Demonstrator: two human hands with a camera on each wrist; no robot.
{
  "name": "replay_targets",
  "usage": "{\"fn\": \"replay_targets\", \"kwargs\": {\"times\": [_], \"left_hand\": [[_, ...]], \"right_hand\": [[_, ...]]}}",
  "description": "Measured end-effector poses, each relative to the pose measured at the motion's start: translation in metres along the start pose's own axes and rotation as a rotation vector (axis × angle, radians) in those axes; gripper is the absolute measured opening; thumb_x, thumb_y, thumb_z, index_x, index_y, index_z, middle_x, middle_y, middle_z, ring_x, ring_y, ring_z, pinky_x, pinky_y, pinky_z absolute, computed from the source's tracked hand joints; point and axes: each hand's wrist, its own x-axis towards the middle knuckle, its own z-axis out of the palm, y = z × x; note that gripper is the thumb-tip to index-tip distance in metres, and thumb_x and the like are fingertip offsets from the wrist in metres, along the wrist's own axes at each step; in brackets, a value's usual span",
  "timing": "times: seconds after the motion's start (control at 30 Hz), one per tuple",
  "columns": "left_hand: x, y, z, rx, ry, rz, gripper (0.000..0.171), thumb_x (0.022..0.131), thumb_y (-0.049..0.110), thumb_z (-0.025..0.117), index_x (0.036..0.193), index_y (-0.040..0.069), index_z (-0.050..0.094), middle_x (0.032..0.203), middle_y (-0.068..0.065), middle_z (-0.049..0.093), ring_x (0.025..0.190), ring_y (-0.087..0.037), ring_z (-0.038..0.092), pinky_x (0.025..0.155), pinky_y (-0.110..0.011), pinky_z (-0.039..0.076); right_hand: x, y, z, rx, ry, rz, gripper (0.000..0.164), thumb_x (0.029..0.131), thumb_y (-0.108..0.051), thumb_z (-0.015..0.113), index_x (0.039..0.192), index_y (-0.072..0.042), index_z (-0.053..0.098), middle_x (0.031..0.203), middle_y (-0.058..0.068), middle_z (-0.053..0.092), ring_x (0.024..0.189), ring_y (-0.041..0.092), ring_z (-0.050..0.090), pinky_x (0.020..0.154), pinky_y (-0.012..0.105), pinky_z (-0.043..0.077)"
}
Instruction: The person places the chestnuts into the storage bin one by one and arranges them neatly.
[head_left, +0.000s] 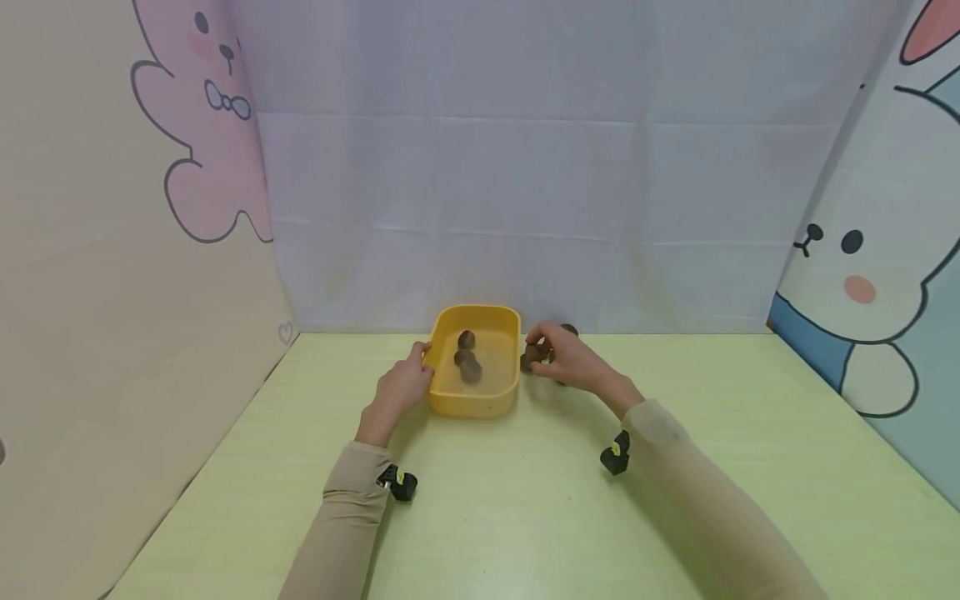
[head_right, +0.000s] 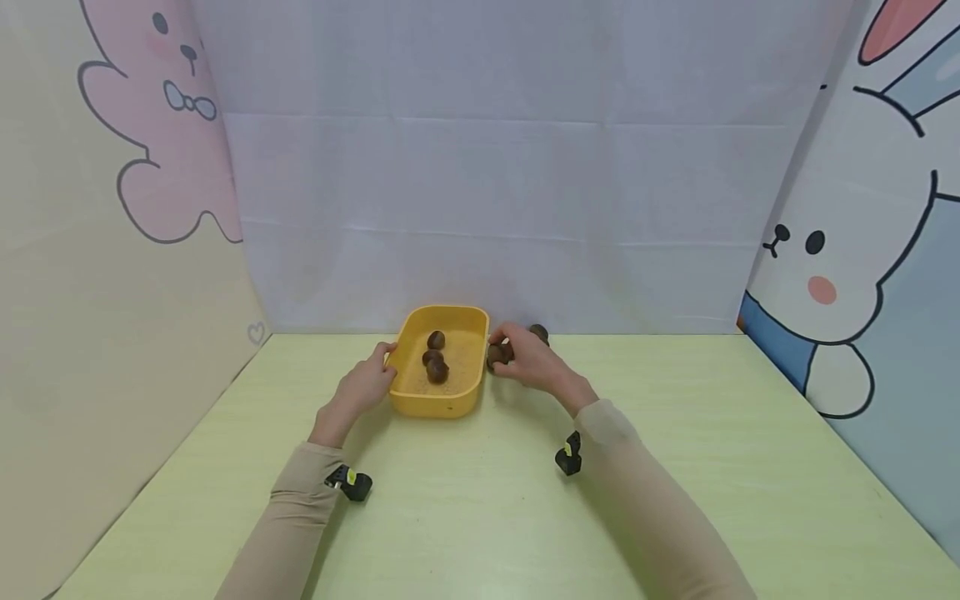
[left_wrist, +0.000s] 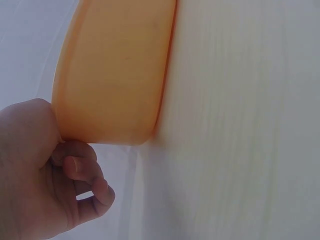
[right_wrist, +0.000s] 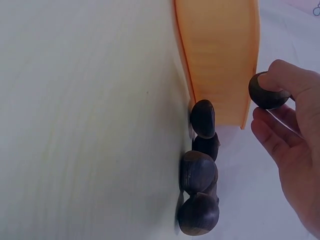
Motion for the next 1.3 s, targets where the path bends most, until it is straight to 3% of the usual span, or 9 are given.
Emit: {"fn": "replay_targets", "kwargs": {"times": [0.3, 0.6, 0.83, 1.03, 1.3], "left_hand": [[-0.001, 0.0, 0.001, -0.005, 0.0, -0.006, 0.05, 0.1, 0.023, 0.041, 0.15, 0.016, 0.036, 0.065, -0.003, 0.045, 0.052, -0.016, 0.041, 0.048, -0.029, 0.033], [-0.001, -0.002, 0.0, -0.02, -0.009, 0.0, 0.051, 0.1, 0.022, 0.041, 0.15, 0.016, 0.036, 0.066, -0.003, 0.046, 0.052, -0.016, 0.04, 0.049, -0.029, 0.032], [-0.001, 0.001, 0.0, -0.021, -0.01, -0.008, 0.05, 0.1, 0.022, 0.043, 0.15, 0.016, 0.037, 0.067, -0.004, 0.046, 0.053, -0.017, 0.04, 0.05, -0.03, 0.032], [-0.002, 0.0, 0.001, -0.016, 0.003, -0.017, 0.05, 0.099, 0.022, 0.043, 0.149, 0.016, 0.038, 0.071, -0.009, 0.053, 0.056, -0.02, 0.043, 0.052, -0.032, 0.034], [-0.001, 0.0, 0.0, -0.021, 0.003, -0.012, 0.051, 0.099, 0.022, 0.041, 0.149, 0.016, 0.038, 0.07, -0.008, 0.051, 0.055, -0.019, 0.042, 0.051, -0.032, 0.033]], "right_hand": [[0.009, -0.024, 0.002, -0.012, -0.02, -0.038, 0.035, 0.085, -0.007, 0.07, 0.118, -0.002, 0.062, 0.11, 0.011, 0.064, 0.088, 0.021, 0.061, 0.079, 0.033, 0.052], [0.034, -0.051, 0.017, -0.11, -0.119, -0.107, 0.034, 0.089, -0.014, 0.068, 0.121, -0.004, 0.065, 0.118, 0.01, 0.067, 0.099, 0.024, 0.063, 0.091, 0.044, 0.053], [0.052, -0.059, 0.034, -0.167, -0.229, -0.114, 0.026, 0.087, -0.012, 0.069, 0.112, -0.005, 0.071, 0.109, 0.006, 0.07, 0.098, 0.02, 0.063, 0.088, 0.036, 0.054], [0.065, -0.059, 0.046, -0.243, -0.331, -0.093, 0.015, 0.088, -0.014, 0.068, 0.101, -0.011, 0.075, 0.094, -0.001, 0.069, 0.086, 0.015, 0.059, 0.083, 0.032, 0.05], [0.076, -0.061, 0.052, -0.343, -0.443, -0.028, 0.021, 0.086, -0.015, 0.068, 0.107, -0.014, 0.074, 0.104, 0.001, 0.071, 0.096, 0.018, 0.062, 0.092, 0.036, 0.05]]}}
